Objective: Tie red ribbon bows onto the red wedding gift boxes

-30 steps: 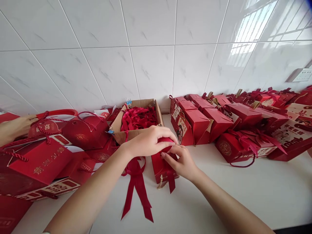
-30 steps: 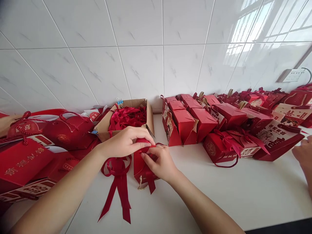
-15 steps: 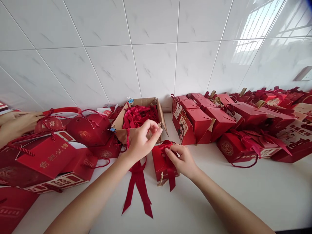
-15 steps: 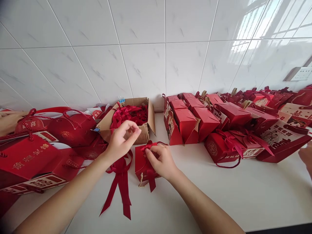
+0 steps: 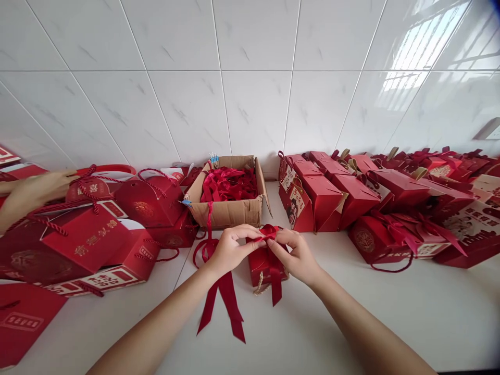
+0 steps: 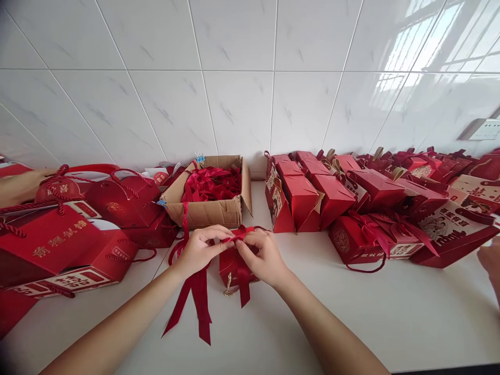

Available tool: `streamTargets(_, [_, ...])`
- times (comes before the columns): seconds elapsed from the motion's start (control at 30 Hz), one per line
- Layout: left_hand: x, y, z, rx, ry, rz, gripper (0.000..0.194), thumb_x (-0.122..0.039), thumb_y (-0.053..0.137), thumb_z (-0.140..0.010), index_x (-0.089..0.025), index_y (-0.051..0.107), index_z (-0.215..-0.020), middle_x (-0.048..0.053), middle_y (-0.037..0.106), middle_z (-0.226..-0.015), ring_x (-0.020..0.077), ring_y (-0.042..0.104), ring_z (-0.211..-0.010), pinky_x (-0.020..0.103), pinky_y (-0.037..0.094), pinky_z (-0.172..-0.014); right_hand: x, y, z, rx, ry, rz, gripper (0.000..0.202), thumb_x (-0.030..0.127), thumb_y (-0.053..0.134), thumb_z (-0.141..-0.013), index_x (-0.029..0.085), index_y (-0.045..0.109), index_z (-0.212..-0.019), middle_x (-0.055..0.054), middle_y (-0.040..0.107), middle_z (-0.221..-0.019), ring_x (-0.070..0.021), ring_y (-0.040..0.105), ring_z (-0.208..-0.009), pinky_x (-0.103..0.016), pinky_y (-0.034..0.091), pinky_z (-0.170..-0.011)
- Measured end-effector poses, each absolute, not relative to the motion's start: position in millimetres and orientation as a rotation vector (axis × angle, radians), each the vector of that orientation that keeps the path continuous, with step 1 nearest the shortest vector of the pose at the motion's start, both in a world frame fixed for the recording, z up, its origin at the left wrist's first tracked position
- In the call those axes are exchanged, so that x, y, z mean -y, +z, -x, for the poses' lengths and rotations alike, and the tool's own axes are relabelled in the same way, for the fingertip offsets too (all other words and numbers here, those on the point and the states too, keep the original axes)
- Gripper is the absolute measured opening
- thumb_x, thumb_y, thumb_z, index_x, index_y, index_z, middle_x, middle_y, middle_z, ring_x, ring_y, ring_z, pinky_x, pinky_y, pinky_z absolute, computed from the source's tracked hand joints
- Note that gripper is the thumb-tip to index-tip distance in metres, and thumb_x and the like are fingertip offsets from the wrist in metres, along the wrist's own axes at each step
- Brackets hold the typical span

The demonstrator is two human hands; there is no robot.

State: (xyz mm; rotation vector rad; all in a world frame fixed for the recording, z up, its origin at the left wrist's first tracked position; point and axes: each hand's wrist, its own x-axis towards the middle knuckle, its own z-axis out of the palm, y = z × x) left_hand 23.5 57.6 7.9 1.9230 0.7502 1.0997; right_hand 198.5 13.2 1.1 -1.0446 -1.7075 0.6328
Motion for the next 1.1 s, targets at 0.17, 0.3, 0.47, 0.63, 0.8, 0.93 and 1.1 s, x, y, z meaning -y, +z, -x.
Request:
streamTargets(0.17, [-51.7,2.3,-23.5,-0.807,1.138,-1.898,0.01,-0.028,0.066,-0.083,-0.018,0.07,-0.081,0.005,0.071,-0.091,0.0172,0.066,-0.09,0.028,0.051,-0.083,-12.6,-2.4,-195.4,1.566,0.681,1.095,0.024,0.032,0.053,-0.087,0.019,0.057,-0.068,-0.002,0.06,-0.065,-0.0147,0.052,-0.062,-0.027,0.041,-0.061])
streamTargets(0.3, [-46.1,2.1,-26.4,-0.936,1.137,-1.913,0.012,-0.029,0.067,-0.081,-0.019,0.065,-0.087,0.002,0.069,-0.088,0.0158,0.063,-0.085,0.027,0.051,-0.081,-13.1,-4.3,-194.4,1.494,0.738,1.076,0.013,0.032,0.056,-0.086,0.02,0.055,-0.081,-0.002,0.067,-0.074,-0.0152,0.059,-0.066,-0.026,0.045,-0.06])
streamTargets(0.47, [-46.4,1.6,-28.7,-0.959,1.167,-1.898,0.012,-0.028,0.066,-0.08,-0.018,0.06,-0.08,0.001,0.065,-0.083,0.0143,0.061,-0.08,0.026,0.05,-0.076,-12.9,-6.7,-193.4,1.435,0.733,1.075,0.019,0.032,0.058,-0.086,0.023,0.043,-0.093,0.002,0.067,-0.067,-0.0144,0.058,-0.058,-0.025,0.046,-0.056])
streamTargets(0.63, [-48.0,-1.4,-28.6,-0.96,1.18,-1.894,0.011,-0.027,0.066,-0.081,-0.018,0.059,-0.079,0.0,0.064,-0.08,0.0131,0.061,-0.078,0.024,0.049,-0.074,-11.9,-7.4,-191.9,1.48,0.658,1.086,0.011,0.03,0.056,-0.086,0.021,0.063,-0.088,-0.004,0.072,-0.082,-0.0174,0.064,-0.073,-0.029,0.05,-0.068])
streamTargets(0.8, [-48.3,-1.6,-27.8,-0.962,1.19,-1.914,0.011,-0.027,0.065,-0.081,-0.018,0.058,-0.079,0.0,0.063,-0.08,0.0129,0.06,-0.079,0.023,0.049,-0.073,-9.5,-3.2,-195.1,1.587,0.55,1.121,0.018,0.022,0.058,-0.081,0.022,0.072,-0.092,-0.005,0.073,-0.087,-0.0209,0.063,-0.08,-0.037,0.048,-0.077])
streamTargets(0.93, [-47.8,1.2,-27.4,-0.963,1.174,-1.96,0.012,-0.028,0.065,-0.082,-0.018,0.058,-0.079,0.0,0.064,-0.08,0.0135,0.061,-0.077,0.024,0.049,-0.073,-9.1,-2.2,-197.1,1.678,0.484,1.13,0.021,0.02,0.06,-0.078,0.021,0.073,-0.095,-0.007,0.07,-0.089,-0.0239,0.061,-0.085,-0.041,0.047,-0.079])
streamTargets(1.1, [-47.3,3.4,-25.5,-0.975,1.152,-2.048,0.01,-0.027,0.065,-0.082,-0.019,0.06,-0.081,0.001,0.066,-0.083,0.0157,0.062,-0.081,0.029,0.048,-0.082,-11.2,-6.4,-197.4,1.706,0.457,1.171,0.016,0.023,0.06,-0.082,0.023,0.075,-0.089,-0.008,0.065,-0.091,-0.0248,0.058,-0.089,-0.044,0.045,-0.084])
